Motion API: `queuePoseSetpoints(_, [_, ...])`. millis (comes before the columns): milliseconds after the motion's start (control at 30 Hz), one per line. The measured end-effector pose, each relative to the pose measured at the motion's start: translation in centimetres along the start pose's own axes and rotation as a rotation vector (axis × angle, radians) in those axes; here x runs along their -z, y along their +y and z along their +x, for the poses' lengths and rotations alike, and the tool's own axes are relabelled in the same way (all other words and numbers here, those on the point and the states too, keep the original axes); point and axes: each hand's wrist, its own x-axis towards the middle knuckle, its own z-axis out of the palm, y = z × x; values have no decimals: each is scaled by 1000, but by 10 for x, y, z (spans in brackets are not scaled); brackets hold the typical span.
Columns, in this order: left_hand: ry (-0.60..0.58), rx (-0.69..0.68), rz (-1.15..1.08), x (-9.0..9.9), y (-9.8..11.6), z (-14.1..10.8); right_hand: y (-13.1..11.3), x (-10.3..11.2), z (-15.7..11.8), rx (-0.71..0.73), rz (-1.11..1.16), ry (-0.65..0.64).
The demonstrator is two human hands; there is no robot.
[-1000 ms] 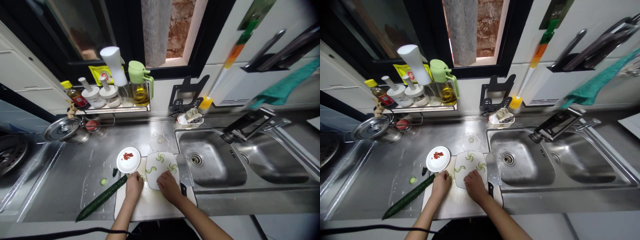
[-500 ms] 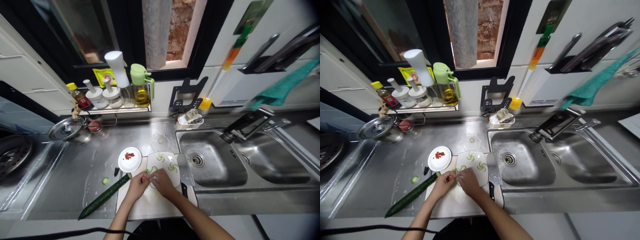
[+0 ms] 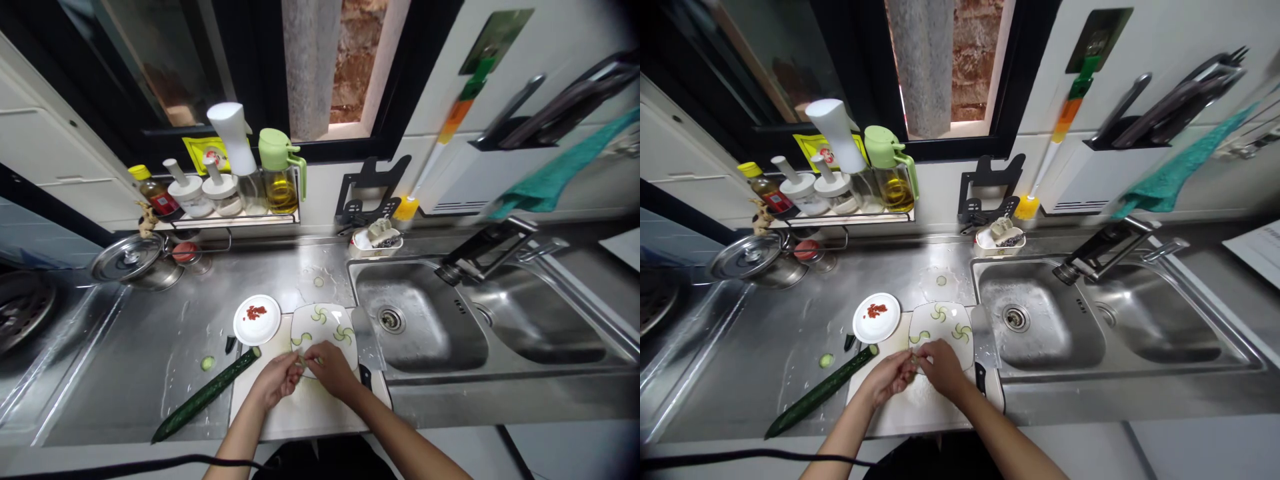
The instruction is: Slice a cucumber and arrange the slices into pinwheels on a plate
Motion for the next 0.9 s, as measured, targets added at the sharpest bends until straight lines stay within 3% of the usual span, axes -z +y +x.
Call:
queuePoseSetpoints(233, [-90, 86, -134, 1, 3, 5, 2, 3, -5, 55, 11, -6])
queuePoseSetpoints(433, [-14, -109, -51, -1, 5, 9, 3, 1, -5, 23, -1, 5])
queuePoseSetpoints(600, [20, -199, 12, 1, 10, 13, 10, -5, -3, -155, 179, 26])
queuePoseSetpoints(733, [66, -297, 157, 4, 15, 19, 15, -12, 0, -199, 285, 52])
queuePoseSetpoints(900, [121, -472, 370, 7, 22, 32, 18, -21, 7, -257, 205, 58])
